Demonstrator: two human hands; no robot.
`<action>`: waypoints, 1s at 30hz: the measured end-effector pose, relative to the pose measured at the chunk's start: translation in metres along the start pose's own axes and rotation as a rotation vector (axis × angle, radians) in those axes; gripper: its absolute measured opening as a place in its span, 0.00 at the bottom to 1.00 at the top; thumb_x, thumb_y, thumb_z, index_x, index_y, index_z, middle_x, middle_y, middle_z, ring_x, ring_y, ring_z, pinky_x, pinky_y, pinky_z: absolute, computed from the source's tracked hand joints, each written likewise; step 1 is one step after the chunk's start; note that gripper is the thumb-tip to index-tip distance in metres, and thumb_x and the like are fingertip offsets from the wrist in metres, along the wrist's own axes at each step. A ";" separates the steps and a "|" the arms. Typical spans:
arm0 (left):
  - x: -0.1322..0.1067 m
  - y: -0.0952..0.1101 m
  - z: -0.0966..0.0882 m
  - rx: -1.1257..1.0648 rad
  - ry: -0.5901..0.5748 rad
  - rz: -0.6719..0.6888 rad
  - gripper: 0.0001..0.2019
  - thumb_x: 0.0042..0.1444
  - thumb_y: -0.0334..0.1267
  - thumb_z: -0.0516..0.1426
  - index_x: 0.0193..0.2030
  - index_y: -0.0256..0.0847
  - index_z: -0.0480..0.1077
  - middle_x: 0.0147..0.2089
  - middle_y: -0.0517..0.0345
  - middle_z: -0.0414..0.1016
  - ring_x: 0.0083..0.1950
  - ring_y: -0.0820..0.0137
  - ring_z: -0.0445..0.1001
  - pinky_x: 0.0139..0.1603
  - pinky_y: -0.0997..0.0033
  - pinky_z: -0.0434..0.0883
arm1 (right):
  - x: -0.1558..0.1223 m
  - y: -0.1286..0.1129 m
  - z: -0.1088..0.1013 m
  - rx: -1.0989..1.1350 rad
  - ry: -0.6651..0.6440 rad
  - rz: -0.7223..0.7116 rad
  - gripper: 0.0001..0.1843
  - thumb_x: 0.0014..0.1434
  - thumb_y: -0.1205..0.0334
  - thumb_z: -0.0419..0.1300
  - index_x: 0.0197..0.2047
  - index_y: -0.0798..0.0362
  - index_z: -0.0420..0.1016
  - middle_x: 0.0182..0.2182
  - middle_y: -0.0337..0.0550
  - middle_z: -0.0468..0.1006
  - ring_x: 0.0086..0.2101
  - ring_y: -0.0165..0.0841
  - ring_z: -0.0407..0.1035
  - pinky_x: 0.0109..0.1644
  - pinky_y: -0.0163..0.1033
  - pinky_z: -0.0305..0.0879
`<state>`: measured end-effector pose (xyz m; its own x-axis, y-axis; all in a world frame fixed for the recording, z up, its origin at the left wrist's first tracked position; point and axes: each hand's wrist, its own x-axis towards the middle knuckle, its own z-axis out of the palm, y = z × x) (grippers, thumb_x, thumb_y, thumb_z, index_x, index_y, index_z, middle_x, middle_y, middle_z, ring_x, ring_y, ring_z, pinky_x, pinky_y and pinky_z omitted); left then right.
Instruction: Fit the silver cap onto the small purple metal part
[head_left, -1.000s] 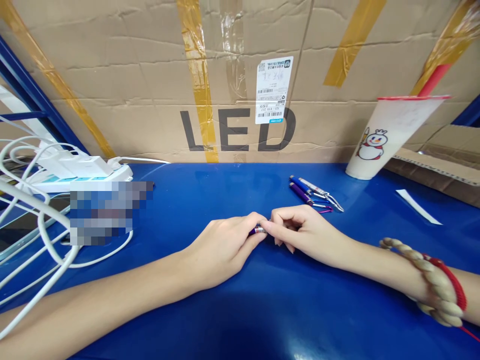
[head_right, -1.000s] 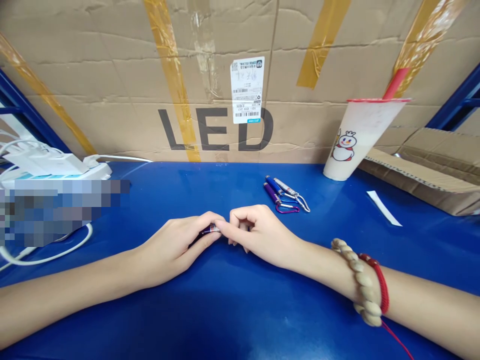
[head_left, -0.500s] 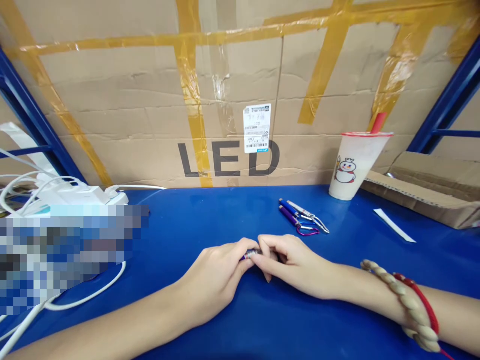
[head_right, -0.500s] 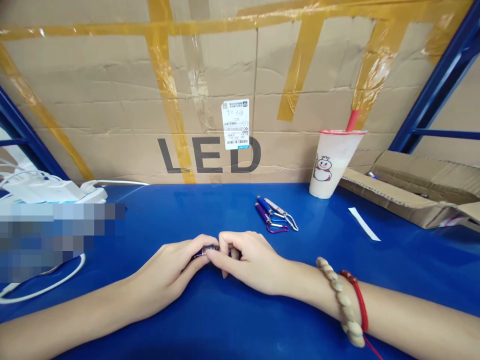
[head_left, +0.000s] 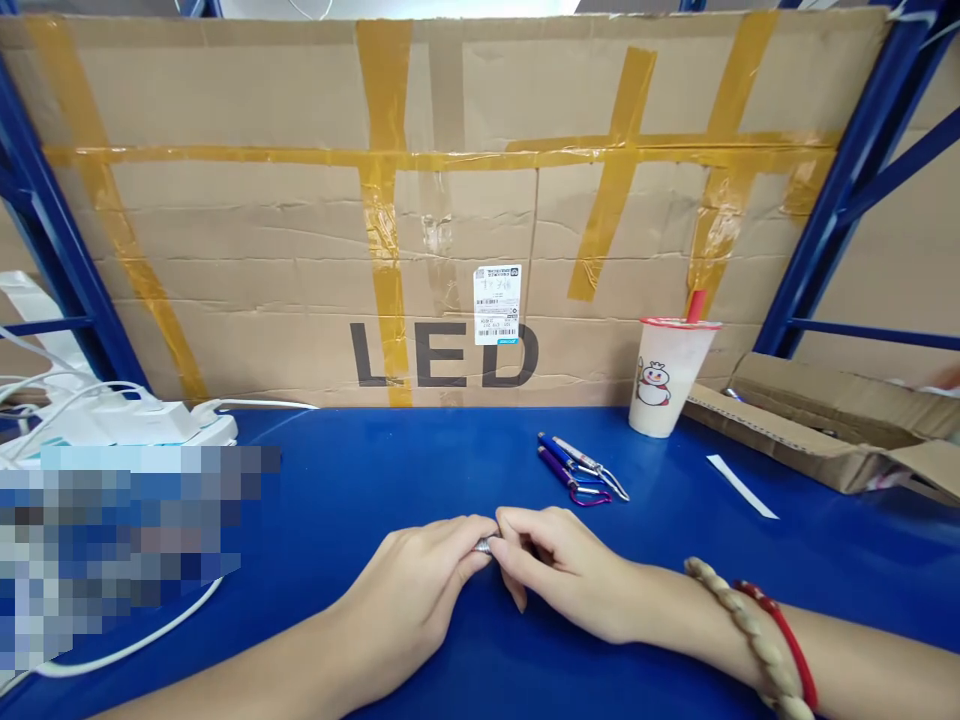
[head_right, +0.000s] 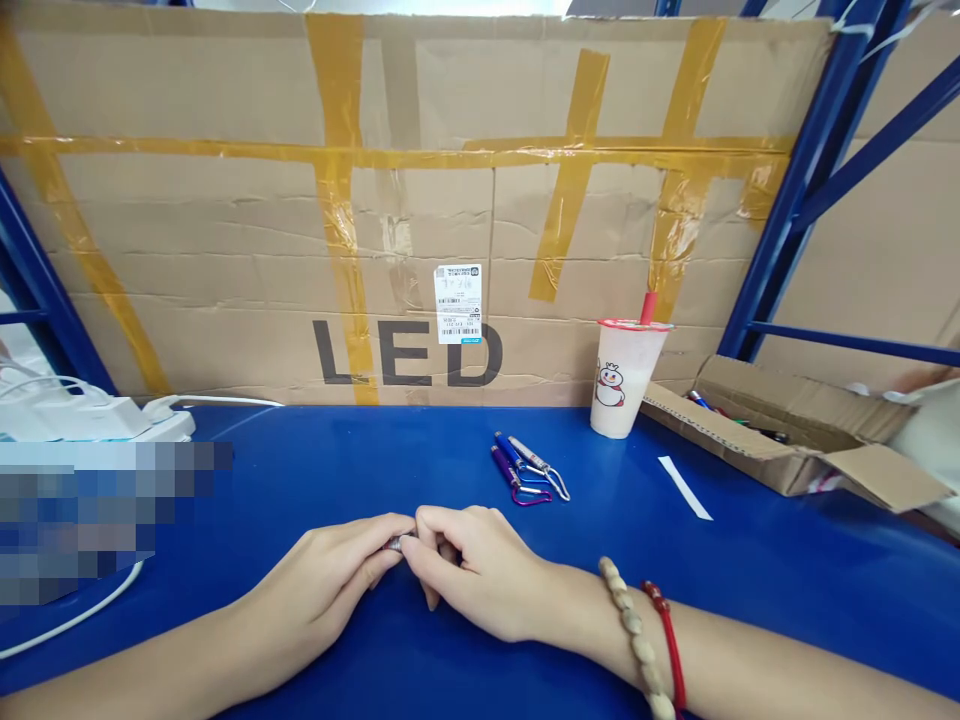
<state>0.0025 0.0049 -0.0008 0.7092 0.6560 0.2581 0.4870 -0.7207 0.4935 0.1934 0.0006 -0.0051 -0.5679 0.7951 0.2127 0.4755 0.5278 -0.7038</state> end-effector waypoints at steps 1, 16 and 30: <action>0.000 0.000 0.000 0.009 0.011 -0.005 0.11 0.65 0.37 0.40 0.40 0.43 0.63 0.41 0.64 0.72 0.41 0.74 0.70 0.41 0.76 0.62 | 0.000 0.000 0.000 0.007 0.004 -0.003 0.20 0.66 0.51 0.44 0.26 0.55 0.58 0.22 0.36 0.73 0.24 0.24 0.64 0.30 0.30 0.57; -0.001 0.003 -0.002 -0.062 0.019 -0.024 0.13 0.66 0.37 0.40 0.40 0.44 0.64 0.40 0.64 0.72 0.40 0.75 0.71 0.42 0.78 0.63 | 0.000 -0.001 0.000 -0.042 0.036 -0.050 0.23 0.67 0.51 0.43 0.26 0.56 0.64 0.22 0.37 0.69 0.25 0.23 0.62 0.32 0.29 0.56; -0.005 0.005 -0.003 0.088 0.044 0.000 0.12 0.65 0.36 0.43 0.49 0.42 0.65 0.48 0.59 0.73 0.48 0.71 0.72 0.48 0.76 0.67 | 0.002 0.002 0.003 -0.059 -0.053 -0.001 0.32 0.65 0.42 0.39 0.23 0.55 0.69 0.14 0.39 0.66 0.19 0.25 0.62 0.30 0.32 0.57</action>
<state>-0.0004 -0.0012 0.0028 0.6874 0.6636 0.2952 0.5312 -0.7365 0.4188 0.1914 0.0021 -0.0087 -0.6022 0.7787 0.1758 0.5130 0.5462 -0.6622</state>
